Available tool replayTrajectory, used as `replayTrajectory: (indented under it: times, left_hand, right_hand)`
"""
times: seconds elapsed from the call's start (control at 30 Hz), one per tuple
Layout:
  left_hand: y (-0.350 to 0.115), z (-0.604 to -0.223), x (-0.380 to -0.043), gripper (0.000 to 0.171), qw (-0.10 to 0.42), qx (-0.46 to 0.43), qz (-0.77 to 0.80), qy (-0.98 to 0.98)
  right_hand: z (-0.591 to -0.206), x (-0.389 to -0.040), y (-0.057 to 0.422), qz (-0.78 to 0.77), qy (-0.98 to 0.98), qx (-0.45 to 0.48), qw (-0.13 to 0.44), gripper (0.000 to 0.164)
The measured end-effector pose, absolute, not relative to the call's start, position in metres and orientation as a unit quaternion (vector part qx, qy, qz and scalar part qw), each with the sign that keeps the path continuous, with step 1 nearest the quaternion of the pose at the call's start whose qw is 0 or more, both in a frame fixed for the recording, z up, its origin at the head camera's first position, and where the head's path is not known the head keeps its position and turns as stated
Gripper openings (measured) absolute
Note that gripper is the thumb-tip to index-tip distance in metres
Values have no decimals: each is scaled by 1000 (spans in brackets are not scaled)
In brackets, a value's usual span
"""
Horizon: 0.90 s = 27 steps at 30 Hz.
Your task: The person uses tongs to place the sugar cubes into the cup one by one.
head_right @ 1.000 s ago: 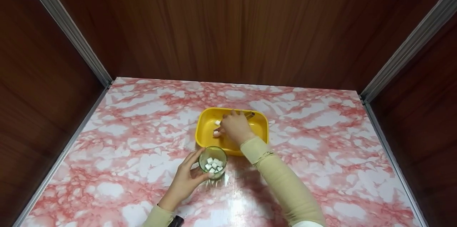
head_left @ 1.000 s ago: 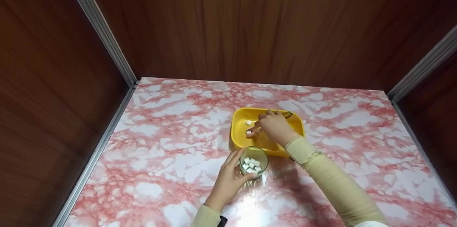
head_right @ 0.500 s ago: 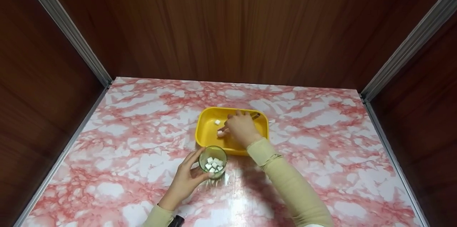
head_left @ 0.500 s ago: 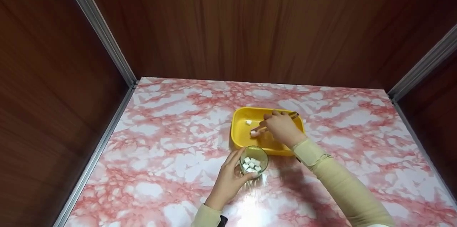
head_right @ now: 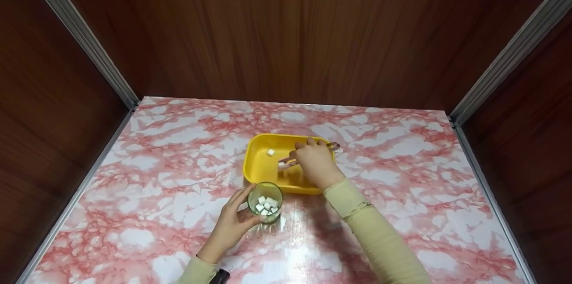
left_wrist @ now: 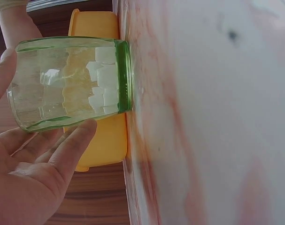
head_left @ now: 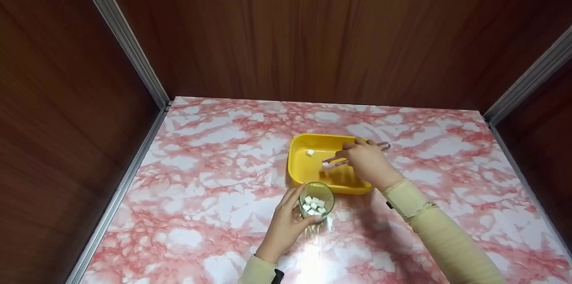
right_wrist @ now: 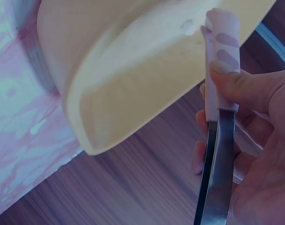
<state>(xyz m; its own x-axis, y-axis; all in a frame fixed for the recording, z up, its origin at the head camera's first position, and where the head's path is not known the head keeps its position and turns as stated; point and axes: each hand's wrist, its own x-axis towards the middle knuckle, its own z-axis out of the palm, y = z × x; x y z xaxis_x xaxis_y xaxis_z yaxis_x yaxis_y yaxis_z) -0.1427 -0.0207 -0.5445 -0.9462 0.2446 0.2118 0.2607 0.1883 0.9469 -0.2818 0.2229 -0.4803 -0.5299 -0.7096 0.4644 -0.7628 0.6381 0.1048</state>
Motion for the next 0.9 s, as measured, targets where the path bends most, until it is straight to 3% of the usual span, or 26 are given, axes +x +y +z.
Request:
replayTrajectory:
  times: [0.07, 0.1, 0.27, 0.9]
  left_hand:
    - [-21, -544, -143, 84, 8, -163, -616, -770]
    - [-21, -544, -143, 85, 8, -162, -616, -771]
    - [-20, -544, -143, 85, 1, -161, -612, -774]
    - [-20, -544, -142, 85, 5, -154, -598, -787]
  right_hand:
    - [-473, -278, 225, 52, -877, 417, 232, 47]
    - [-455, -262, 224, 24, -909, 373, 186, 45]
    - [-437, -247, 226, -8, -928, 339, 152, 36]
    - [-406, -209, 227, -20, -918, 358, 167, 37]
